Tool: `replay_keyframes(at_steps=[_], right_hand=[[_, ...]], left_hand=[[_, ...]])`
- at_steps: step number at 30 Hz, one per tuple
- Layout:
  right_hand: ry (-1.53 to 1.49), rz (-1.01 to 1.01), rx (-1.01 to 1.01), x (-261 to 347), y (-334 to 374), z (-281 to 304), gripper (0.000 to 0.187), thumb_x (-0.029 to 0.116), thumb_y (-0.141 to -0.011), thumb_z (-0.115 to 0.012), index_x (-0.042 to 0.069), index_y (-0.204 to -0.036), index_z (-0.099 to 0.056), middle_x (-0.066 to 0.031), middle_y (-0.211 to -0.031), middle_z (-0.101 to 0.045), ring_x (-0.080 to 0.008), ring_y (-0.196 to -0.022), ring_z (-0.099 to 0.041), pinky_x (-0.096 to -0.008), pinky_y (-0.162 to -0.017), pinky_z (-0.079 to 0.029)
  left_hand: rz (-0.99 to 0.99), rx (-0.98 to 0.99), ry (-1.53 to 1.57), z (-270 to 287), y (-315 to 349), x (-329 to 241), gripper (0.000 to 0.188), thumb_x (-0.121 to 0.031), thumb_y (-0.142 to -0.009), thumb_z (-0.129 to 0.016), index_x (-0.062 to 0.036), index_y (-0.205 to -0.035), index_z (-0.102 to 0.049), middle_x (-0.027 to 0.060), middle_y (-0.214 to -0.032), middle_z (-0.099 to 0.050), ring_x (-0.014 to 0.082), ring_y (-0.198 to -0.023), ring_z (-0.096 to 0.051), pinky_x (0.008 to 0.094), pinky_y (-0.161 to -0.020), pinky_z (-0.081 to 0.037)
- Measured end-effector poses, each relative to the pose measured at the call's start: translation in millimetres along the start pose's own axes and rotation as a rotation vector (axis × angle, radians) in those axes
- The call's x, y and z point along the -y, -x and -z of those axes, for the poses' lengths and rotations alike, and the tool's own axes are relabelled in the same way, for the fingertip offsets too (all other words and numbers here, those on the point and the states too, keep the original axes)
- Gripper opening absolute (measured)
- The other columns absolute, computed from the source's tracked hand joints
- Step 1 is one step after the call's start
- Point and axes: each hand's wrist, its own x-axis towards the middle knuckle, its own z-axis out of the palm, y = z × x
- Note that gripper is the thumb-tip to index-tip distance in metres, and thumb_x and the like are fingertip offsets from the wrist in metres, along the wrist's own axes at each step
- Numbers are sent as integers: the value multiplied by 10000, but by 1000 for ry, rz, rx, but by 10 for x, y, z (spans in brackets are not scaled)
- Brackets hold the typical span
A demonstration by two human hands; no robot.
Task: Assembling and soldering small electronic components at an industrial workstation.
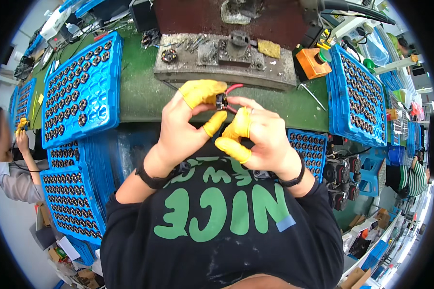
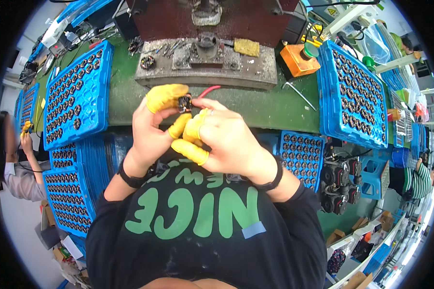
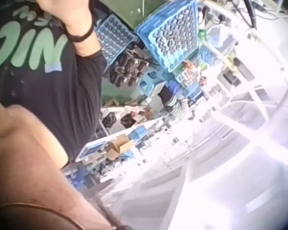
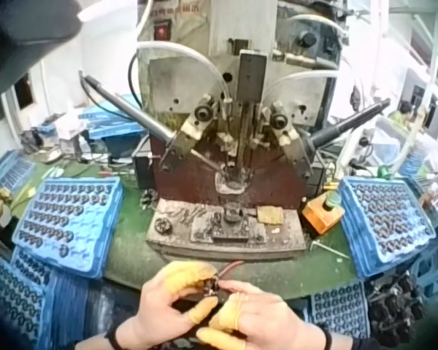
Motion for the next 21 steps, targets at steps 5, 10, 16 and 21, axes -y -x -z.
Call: replay_keyframes(at_steps=[5, 10, 16, 21], right_hand=[[-6, -30, 33, -34, 18, 40, 228, 116, -726, -748, 59, -702, -529, -31, -633, -579, -245, -584, -597, -494, -919, -482], [-66, -50, 33, -83, 1, 54, 239, 76, -725, -749, 43, -686, -516, -42, -619, -577, -241, -559, -583, -477, -891, -492], [-13, -51, 8, -116, -40, -26, 234, 75, -720, -754, 45, -688, -524, -41, -618, -567, -234, -561, -579, -478, -898, -495], [30, -8, 20, -81, -77, -66, 205, 110, -713, -756, 55, -720, -559, -47, -638, -578, -231, -589, -592, -478, -907, -492]], left_hand=[[-57, -11, -30, -52, -14, 10, 448, 92, -736, -682, -17, -1162, -593, 110, -1157, -558, 198, -1011, -607, 318, -845, -570], [34, 25, 25, -37, -30, 16, 458, 91, -745, -676, -32, -1179, -598, 94, -1146, -555, 181, -987, -612, 315, -844, -571], [60, 15, 66, 5, -60, 109, 455, 78, -753, -684, -23, -1187, -592, 93, -1157, -547, 182, -1020, -603, 316, -853, -567], [71, 0, 117, 57, -35, 150, 458, 69, -759, -688, -18, -1196, -584, 97, -1197, -529, 191, -1058, -592, 321, -865, -559]])
